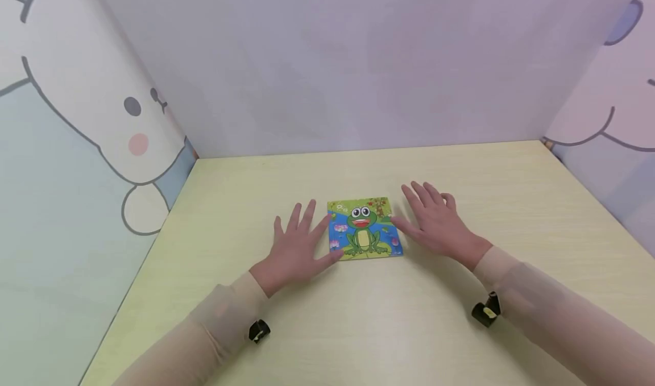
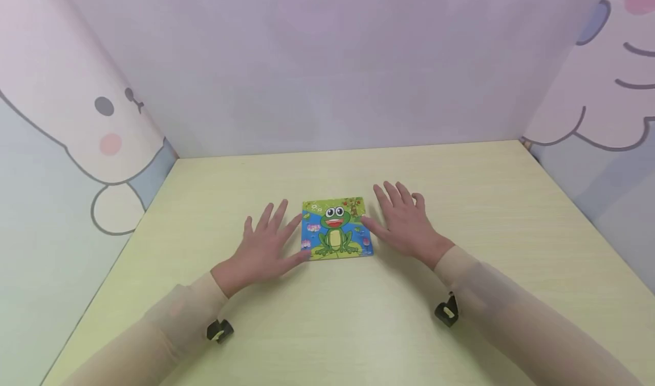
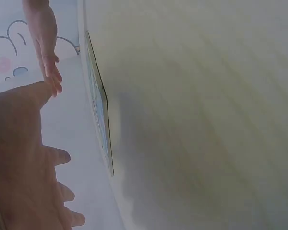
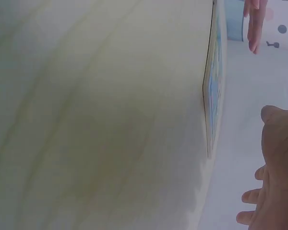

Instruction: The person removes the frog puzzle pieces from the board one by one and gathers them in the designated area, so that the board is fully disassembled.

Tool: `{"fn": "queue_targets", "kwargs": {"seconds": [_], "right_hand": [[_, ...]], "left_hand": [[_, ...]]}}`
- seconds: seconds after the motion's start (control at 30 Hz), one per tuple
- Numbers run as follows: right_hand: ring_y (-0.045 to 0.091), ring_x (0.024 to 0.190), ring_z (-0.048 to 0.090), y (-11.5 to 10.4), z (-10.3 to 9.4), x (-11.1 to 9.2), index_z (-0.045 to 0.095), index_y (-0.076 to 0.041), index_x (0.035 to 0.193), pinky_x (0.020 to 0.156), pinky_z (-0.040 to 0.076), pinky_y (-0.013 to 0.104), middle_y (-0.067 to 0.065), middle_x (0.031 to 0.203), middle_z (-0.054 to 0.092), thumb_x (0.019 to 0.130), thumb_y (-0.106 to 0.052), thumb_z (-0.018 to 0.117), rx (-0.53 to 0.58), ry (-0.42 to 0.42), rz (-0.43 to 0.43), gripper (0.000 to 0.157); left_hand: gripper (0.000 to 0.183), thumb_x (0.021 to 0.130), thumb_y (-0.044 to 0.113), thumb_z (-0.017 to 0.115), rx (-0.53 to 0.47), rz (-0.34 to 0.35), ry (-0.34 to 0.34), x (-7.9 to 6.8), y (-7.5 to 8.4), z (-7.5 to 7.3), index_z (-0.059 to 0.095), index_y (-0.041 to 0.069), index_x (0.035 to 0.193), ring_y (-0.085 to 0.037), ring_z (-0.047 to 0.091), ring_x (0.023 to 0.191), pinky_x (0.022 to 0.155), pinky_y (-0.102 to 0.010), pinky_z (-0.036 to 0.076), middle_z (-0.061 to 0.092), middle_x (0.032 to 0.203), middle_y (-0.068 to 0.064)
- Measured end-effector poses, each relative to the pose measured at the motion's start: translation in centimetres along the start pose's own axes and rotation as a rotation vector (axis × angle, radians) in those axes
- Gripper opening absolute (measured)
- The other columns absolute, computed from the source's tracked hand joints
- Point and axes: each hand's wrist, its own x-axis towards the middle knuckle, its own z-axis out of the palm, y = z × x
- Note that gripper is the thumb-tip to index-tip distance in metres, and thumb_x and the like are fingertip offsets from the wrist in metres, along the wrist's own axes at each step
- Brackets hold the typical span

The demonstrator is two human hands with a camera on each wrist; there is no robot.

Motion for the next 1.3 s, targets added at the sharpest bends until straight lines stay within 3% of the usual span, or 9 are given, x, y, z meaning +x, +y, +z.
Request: {"fn": "queue_targets", "kwargs": {"seconds": [0.23, 0.67, 1.03, 1.3], "right_hand": [[0.048, 0.151, 0.032, -0.6, 0.9, 1.6, 0.030, -0.003, 0.163, 0.114, 0.027, 0.072, 0.026, 0.164, 0.035, 0.102, -0.052, 0.061, 0.013, -0.001, -0.059, 0.084], [0.044, 0.152, 0.035, -3.4, 2.4, 5.5, 0.042, -0.007, 0.159, 0.119, 0.028, 0.066, 0.021, 0.163, 0.041, 0.098, -0.055, 0.068, 0.098, -0.101, -0.131, 0.082], [0.042, 0.147, 0.042, -6.0, 3.3, 8.1, 0.053, -0.010, 0.151, 0.120, 0.032, 0.065, 0.019, 0.156, 0.048, 0.101, -0.042, 0.070, 0.101, -0.162, -0.192, 0.061], [0.041, 0.145, 0.044, -6.8, 3.8, 9.1, 0.058, -0.012, 0.145, 0.120, 0.034, 0.063, 0.018, 0.153, 0.051, 0.102, -0.042, 0.068, 0.089, -0.185, -0.198, 0.053]], "left_hand": [[0.082, 0.098, 0.070, 0.052, 0.010, 0.041, -0.047, -0.5, 0.7, 0.8, 0.033, 0.027, 0.166, -0.044, 0.004, 0.163, 0.120, -0.079, 0.010, 0.008, 0.178, -0.012], [0.080, 0.100, 0.070, 0.049, 0.026, 0.077, -0.119, -1.0, 1.1, 1.6, 0.032, 0.028, 0.166, -0.044, 0.008, 0.163, 0.118, -0.079, 0.016, 0.009, 0.178, -0.010], [0.079, 0.101, 0.071, 0.045, 0.037, 0.096, -0.166, -1.2, 1.1, 1.7, 0.032, 0.028, 0.166, -0.046, 0.014, 0.161, 0.116, -0.079, 0.024, 0.009, 0.178, -0.011], [0.080, 0.101, 0.072, 0.044, 0.040, 0.099, -0.177, -1.3, 0.9, 1.7, 0.031, 0.028, 0.166, -0.046, 0.014, 0.161, 0.116, -0.079, 0.024, 0.010, 0.178, -0.010]]}}
